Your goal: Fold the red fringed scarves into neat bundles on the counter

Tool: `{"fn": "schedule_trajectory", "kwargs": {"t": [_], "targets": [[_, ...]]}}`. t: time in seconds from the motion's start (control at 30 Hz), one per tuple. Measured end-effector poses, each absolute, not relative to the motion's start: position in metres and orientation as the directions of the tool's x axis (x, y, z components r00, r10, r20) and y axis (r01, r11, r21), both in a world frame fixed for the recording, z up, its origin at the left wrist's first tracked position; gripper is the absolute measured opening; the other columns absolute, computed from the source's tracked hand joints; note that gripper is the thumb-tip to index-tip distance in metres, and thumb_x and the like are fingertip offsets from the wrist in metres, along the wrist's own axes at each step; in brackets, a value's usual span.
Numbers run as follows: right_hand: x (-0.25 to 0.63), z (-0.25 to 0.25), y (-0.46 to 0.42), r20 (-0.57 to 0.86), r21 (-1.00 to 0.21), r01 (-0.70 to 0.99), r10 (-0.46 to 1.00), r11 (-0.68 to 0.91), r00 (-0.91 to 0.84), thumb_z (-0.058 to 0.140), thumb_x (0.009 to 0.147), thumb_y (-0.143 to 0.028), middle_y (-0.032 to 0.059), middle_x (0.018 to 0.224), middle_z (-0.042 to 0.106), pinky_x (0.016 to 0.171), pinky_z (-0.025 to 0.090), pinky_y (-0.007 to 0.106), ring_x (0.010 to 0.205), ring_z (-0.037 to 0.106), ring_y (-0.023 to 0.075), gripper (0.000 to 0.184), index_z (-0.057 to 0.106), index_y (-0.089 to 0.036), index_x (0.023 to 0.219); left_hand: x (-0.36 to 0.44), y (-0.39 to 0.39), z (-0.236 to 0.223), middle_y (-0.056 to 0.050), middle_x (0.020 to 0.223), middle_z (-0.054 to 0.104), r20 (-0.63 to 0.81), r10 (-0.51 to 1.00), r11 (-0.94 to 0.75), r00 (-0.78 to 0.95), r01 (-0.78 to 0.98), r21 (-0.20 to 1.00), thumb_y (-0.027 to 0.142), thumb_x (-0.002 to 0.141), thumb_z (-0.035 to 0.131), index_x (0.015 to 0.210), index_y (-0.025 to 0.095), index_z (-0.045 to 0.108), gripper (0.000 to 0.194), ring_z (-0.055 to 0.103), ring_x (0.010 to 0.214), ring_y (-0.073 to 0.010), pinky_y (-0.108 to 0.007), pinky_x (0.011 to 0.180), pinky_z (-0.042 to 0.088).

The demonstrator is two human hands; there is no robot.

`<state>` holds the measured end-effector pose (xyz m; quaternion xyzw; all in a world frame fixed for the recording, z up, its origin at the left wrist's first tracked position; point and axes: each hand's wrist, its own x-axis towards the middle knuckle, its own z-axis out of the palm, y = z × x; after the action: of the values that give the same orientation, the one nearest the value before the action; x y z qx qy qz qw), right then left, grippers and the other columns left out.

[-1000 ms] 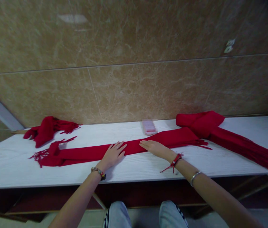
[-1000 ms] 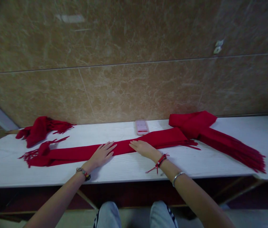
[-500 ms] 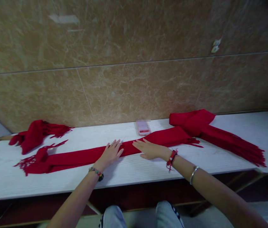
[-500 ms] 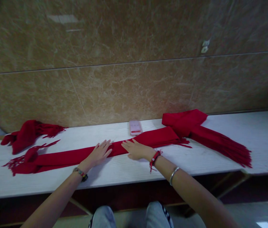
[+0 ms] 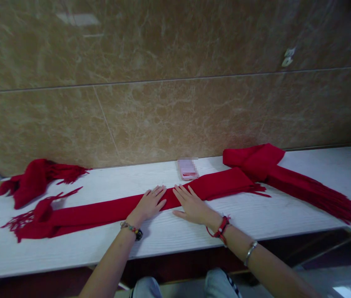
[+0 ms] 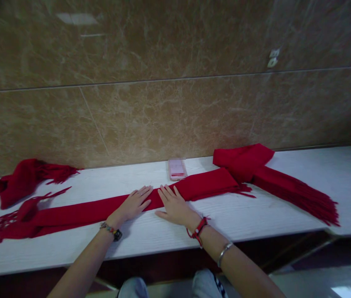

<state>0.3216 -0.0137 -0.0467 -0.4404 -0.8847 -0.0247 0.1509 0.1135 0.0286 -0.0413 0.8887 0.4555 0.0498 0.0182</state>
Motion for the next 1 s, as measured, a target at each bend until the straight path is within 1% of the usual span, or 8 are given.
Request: {"fn": "schedule_trajectory", "kwargs": {"t": [0.17, 0.27, 0.37, 0.5, 0.6, 0.7, 0.83, 1.0], "targets": [[0.322, -0.044, -0.012, 0.287, -0.131, 0.778, 0.775, 0.614, -0.563, 0.038, 0.082, -0.051, 0.0183, 0.137, 0.03, 0.103, 0.017, 0.048, 0.128, 0.02, 0.0273, 0.068, 0.03, -0.006, 0.132, 0.114, 0.027, -0.036, -0.004, 0.139, 0.031, 0.13, 0.798, -0.602, 0.589, 0.792, 0.105, 0.04, 0.088, 0.03, 0.131, 0.024, 0.033, 0.046, 0.024, 0.128, -0.0204, -0.041, 0.102, 0.021], [0.334, -0.035, -0.007, 0.398, -0.161, 0.742, 0.731, 0.65, -0.554, 0.048, 0.08, -0.039, 0.0171, 0.137, 0.031, 0.103, 0.018, 0.046, 0.128, 0.019, 0.0254, 0.062, 0.032, -0.008, 0.131, 0.116, 0.017, -0.023, -0.007, 0.131, 0.042, 0.246, 0.714, -0.692, 0.655, 0.715, 0.103, 0.04, 0.084, 0.041, 0.121, 0.023, 0.045, 0.041, 0.033, 0.122, -0.0216, -0.04, 0.101, 0.024], [0.353, -0.026, -0.004, 0.505, -0.214, 0.681, 0.676, 0.7, -0.537, 0.055, 0.075, -0.025, 0.0155, 0.133, 0.035, 0.101, 0.026, 0.042, 0.125, 0.025, 0.0234, 0.054, 0.04, -0.011, 0.125, 0.119, 0.008, -0.013, -0.008, 0.113, 0.054, 0.29, 0.627, -0.774, 0.723, 0.619, 0.131, 0.042, 0.077, 0.052, 0.11, 0.019, 0.054, 0.04, 0.048, 0.105, -0.0202, -0.034, 0.092, 0.036], [0.368, -0.021, -0.005, 0.524, -0.225, 0.626, 0.634, 0.747, -0.568, 0.053, 0.069, -0.008, 0.0111, 0.113, 0.05, 0.094, 0.035, 0.042, 0.11, 0.041, 0.0218, 0.043, 0.051, -0.016, 0.111, 0.119, 0.006, -0.016, -0.006, 0.106, 0.058, 0.27, 0.63, -0.776, 0.729, 0.61, 0.163, 0.024, 0.078, 0.05, 0.111, 0.019, 0.052, 0.034, 0.054, 0.094, -0.0167, -0.028, 0.083, 0.043], [0.367, -0.02, -0.01, 0.495, -0.197, 0.627, 0.628, 0.754, -0.6, 0.047, 0.063, -0.001, 0.0086, 0.1, 0.054, 0.091, 0.036, 0.04, 0.1, 0.045, 0.0206, 0.043, 0.051, -0.014, 0.104, 0.118, 0.01, -0.02, -0.006, 0.104, 0.06, 0.284, 0.645, -0.759, 0.709, 0.636, 0.136, 0.013, 0.076, 0.045, 0.116, 0.018, 0.048, 0.04, 0.056, 0.091, -0.0159, -0.027, 0.082, 0.044], [0.362, -0.019, -0.014, 0.471, -0.164, 0.652, 0.64, 0.74, -0.608, 0.043, 0.059, 0.003, 0.0082, 0.096, 0.054, 0.088, 0.037, 0.037, 0.095, 0.045, 0.0196, 0.044, 0.05, -0.013, 0.099, 0.117, 0.011, -0.021, -0.006, 0.102, 0.061, 0.302, 0.641, -0.759, 0.706, 0.64, 0.115, 0.011, 0.077, 0.043, 0.119, 0.019, 0.046, 0.043, 0.057, 0.087, -0.0157, -0.027, 0.079, 0.045], [0.359, -0.021, -0.015, 0.463, -0.113, 0.684, 0.647, 0.721, -0.606, 0.042, 0.061, 0.003, 0.0077, 0.094, 0.053, 0.087, 0.036, 0.036, 0.094, 0.045, 0.0196, 0.042, 0.049, -0.014, 0.099, 0.117, 0.012, -0.021, -0.006, 0.104, 0.06, 0.327, 0.627, -0.771, 0.707, 0.624, 0.128, 0.01, 0.076, 0.044, 0.116, 0.02, 0.048, 0.04, 0.057, 0.091, -0.0162, -0.028, 0.081, 0.044], [0.353, -0.024, -0.013, 0.494, -0.096, 0.73, 0.669, 0.677, -0.555, 0.05, 0.069, -0.006, 0.0096, 0.098, 0.054, 0.084, 0.036, 0.035, 0.095, 0.046, 0.0208, 0.035, 0.048, -0.012, 0.104, 0.113, 0.021, -0.031, -0.006, 0.099, 0.061, 0.376, 0.686, -0.725, 0.623, 0.631, 0.277, 0.01, 0.077, 0.044, 0.114, 0.018, 0.046, 0.038, 0.057, 0.089, -0.0153, -0.027, 0.081, 0.044]]}}
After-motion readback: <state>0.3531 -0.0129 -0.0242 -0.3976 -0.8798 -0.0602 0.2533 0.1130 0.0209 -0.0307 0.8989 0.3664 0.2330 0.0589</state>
